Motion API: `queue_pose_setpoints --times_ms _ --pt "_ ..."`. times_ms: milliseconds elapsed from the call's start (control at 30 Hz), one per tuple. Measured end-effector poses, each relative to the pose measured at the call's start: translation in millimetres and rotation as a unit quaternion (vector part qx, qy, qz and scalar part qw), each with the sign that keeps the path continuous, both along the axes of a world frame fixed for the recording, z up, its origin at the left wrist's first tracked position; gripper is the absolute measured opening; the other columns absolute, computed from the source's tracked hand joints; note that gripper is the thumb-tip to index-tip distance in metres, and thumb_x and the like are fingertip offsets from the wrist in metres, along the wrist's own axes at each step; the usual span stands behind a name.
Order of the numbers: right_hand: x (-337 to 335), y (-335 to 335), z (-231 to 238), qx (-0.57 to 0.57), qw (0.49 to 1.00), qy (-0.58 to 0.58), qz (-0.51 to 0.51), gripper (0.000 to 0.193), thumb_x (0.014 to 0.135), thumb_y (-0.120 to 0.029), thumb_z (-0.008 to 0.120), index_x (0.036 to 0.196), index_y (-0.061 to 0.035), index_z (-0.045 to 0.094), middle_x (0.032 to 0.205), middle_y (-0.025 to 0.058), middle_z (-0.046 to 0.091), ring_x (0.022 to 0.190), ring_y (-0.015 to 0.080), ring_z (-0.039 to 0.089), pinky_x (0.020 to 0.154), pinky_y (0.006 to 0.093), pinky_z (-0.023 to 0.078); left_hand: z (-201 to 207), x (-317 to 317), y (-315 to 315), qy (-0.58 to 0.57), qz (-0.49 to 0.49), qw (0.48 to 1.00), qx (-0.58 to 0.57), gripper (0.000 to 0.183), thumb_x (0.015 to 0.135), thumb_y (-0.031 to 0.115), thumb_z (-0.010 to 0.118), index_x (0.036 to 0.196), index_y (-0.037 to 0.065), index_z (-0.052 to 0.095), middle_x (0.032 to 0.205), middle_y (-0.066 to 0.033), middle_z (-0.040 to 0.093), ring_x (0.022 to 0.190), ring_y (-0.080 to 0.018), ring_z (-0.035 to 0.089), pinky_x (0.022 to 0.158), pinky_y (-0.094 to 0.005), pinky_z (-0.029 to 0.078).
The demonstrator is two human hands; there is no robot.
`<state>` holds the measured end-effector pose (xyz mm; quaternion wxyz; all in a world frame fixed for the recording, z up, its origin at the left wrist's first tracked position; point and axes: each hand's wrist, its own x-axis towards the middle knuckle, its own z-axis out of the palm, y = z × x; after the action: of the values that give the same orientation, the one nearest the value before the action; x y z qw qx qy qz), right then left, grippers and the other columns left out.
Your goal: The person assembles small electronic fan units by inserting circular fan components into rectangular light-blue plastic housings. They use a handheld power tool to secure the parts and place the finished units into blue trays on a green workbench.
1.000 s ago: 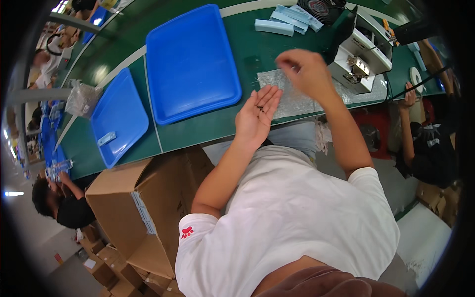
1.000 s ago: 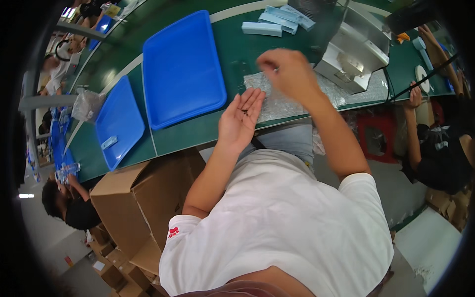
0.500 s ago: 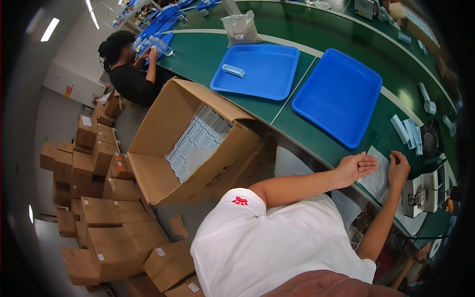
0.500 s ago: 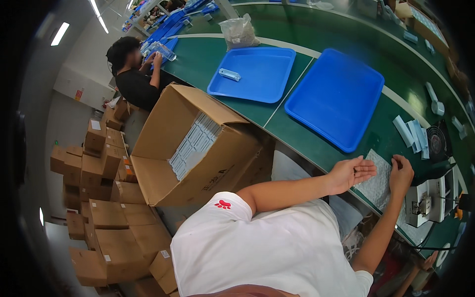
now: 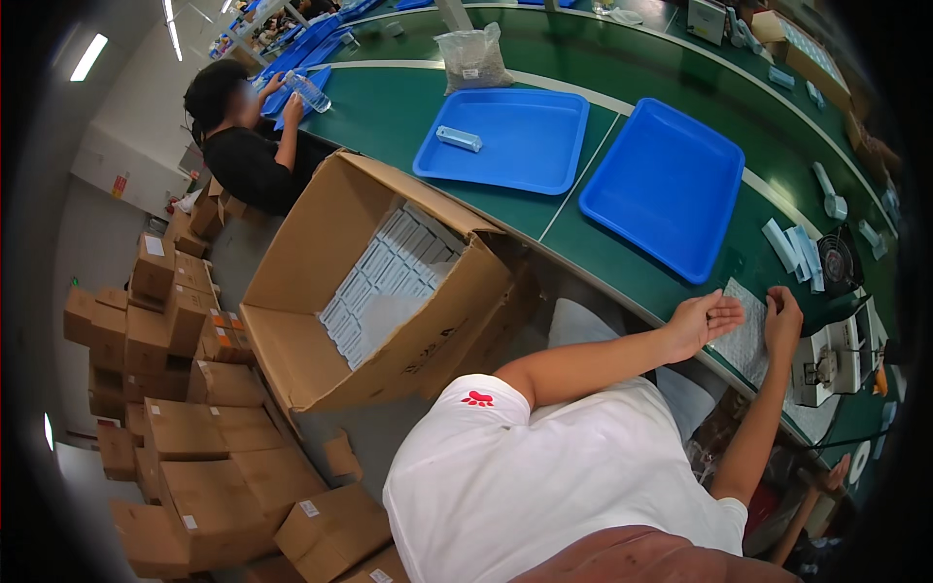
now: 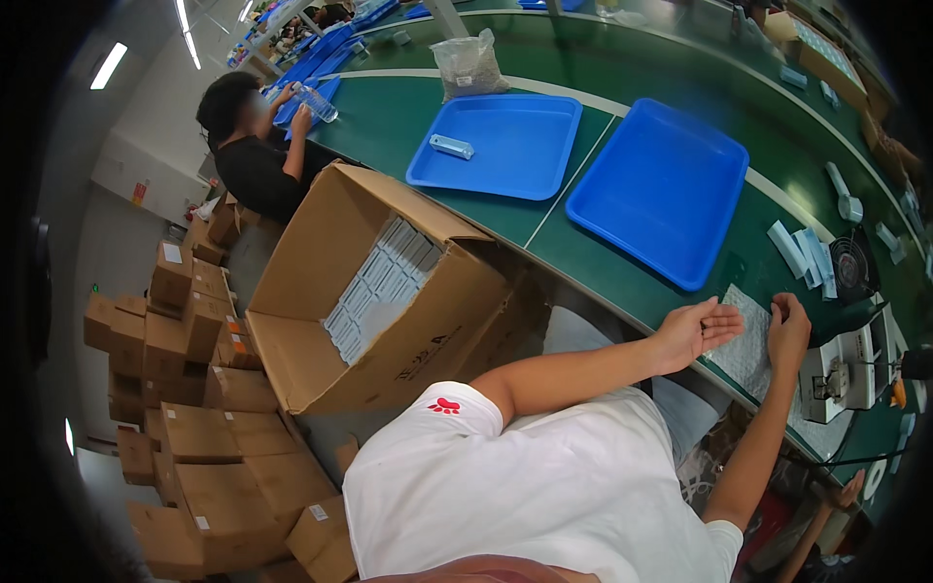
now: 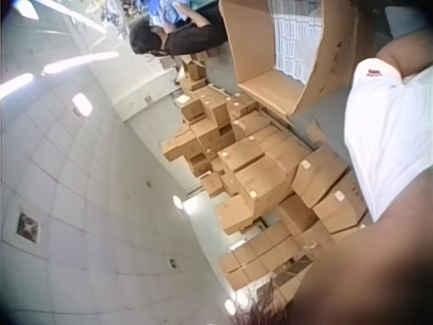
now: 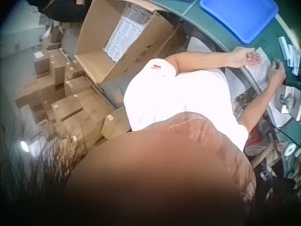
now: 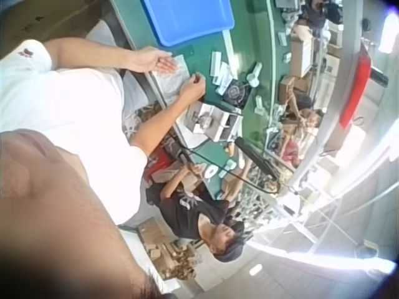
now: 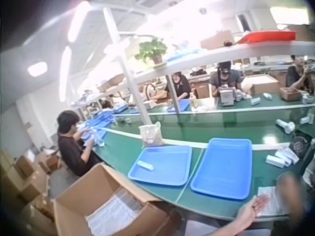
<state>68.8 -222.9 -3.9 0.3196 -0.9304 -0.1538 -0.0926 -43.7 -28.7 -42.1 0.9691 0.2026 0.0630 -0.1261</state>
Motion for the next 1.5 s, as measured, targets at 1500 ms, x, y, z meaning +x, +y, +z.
queue_pose_setpoints --times_ms 1500 --pt "-41 -4 5 -0.010 0.979 0.006 -0.201 0.023 0.087 -0.007 0.073 0.110 -0.0064 0.069 0.079 0.0056 0.061 0.062 0.0205 0.060 0.056 0.0343 0.050 44 3 49 0.193 -0.202 0.957 0.078 0.038 0.110 0.032 0.045 0.096 0.001 0.064 0.087 -0.0088 0.062 0.078 -0.0196 0.060 0.069 -0.0302 0.048"
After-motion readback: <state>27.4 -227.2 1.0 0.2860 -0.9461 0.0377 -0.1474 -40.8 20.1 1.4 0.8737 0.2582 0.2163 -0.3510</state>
